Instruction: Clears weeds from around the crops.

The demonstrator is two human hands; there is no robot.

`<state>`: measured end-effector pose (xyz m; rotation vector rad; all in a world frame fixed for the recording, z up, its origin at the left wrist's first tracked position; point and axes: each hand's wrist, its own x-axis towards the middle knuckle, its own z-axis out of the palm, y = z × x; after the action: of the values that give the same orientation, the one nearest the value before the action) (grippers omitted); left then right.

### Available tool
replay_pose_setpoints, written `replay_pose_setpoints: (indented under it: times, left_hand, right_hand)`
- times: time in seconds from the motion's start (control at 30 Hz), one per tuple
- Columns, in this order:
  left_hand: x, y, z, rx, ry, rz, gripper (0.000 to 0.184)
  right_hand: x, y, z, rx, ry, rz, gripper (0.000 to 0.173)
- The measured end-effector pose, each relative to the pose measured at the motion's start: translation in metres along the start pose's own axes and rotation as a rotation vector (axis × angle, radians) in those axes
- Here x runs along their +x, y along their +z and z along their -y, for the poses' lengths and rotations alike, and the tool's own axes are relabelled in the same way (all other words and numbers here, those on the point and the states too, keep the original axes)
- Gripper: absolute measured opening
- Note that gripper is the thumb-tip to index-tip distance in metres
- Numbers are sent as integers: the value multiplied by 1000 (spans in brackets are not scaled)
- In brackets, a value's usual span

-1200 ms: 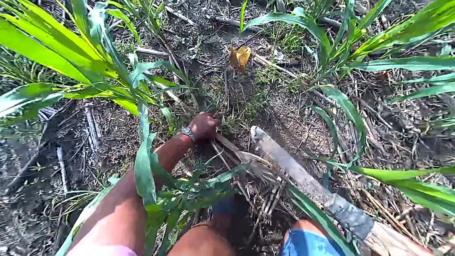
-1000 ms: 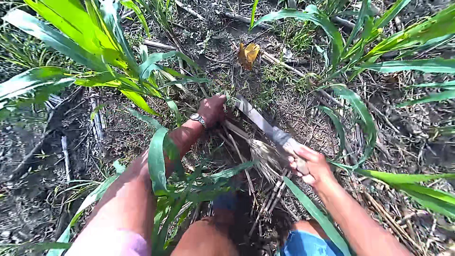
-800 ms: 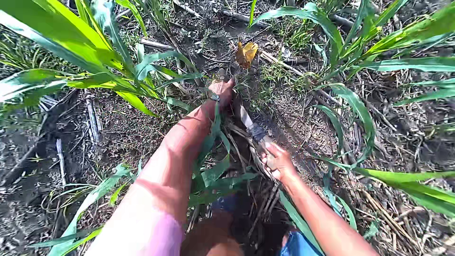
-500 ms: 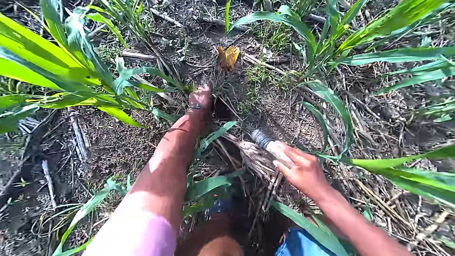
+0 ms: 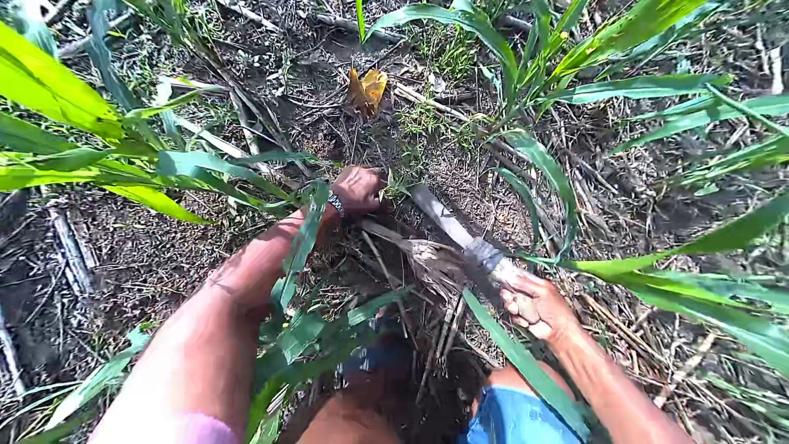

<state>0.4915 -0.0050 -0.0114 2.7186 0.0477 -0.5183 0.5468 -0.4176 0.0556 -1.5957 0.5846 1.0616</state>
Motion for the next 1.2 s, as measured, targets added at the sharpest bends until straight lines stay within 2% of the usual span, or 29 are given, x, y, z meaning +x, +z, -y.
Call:
replay_pose_setpoints:
  times: [0.07,0.17,0.23,0.3,0.33,0.4,0.43,0.5,0.57,0.67,0.73,0.8,0.87,0.9,0.97,1.0,1.03,1.13,1.2]
  left_hand:
    - [35,-3,-14,57,34,-64,35]
    - [69,7,-47,182,-64,103,70]
    - [76,14,-64,188,-177,175,81]
    - [74,19,-79,142,-281,182,78]
    - [72,21,-83,124,-318,163,72]
    - [73,24,-83,148,-342,131,61]
    - [74,24,-79,193,-324,129,62]
    - [73,20,-71,231,-323,124,60]
    - [67,6,-67,189,-338,118,49]
    - [54,0,-72,132,-244,188,30]
    - [35,21,-82,176,-91,314,30]
    - [21,52,-87,221,87,333,24]
    - [20,69,-90,235,134,316,20]
    - [25,76,-87,234,128,245,21]
    - [48,81,-89,208,33,88,37]
    - [60,76,-94,203,-41,47,53]
    - [69,67,-101,215,-118,48,61]
    - [87,48,-115,250,-303,114,40]
    - [93,41,-118,210,-363,162,41]
  right_hand:
    - [7,12,-4,-18,-33,11,35]
    - [-3,16,-19,-79,-188,32,44]
    - [-9,19,-22,-179,-321,23,52]
    - [-17,21,-24,-374,-503,-8,56]
    - [-20,18,-25,-563,-624,-39,56]
    - [-27,0,-27,-973,-926,-147,55]
    - [-36,-12,-25,-1047,-973,-182,54]
    - [-65,-33,-16,-930,-779,-169,54]
    - [-90,-57,-16,-648,-574,-144,54]
    - [-114,-97,-25,-351,-402,-157,56]
    - [-121,-113,-25,-473,-431,-184,55]
    - [-118,-109,-16,-805,-490,-225,55]
    - [-109,-84,-2,-1041,-403,-183,57]
    - [-107,-68,5,-1125,-336,-157,58]
    - [-112,-45,20,-1256,-257,-117,60]
    - [-116,-38,26,-1299,-252,-92,61]
    - [-119,-32,29,-1333,-239,-58,61]
    - [-125,-19,37,-1386,-223,10,60]
    - [-124,-16,40,-1388,-242,12,59]
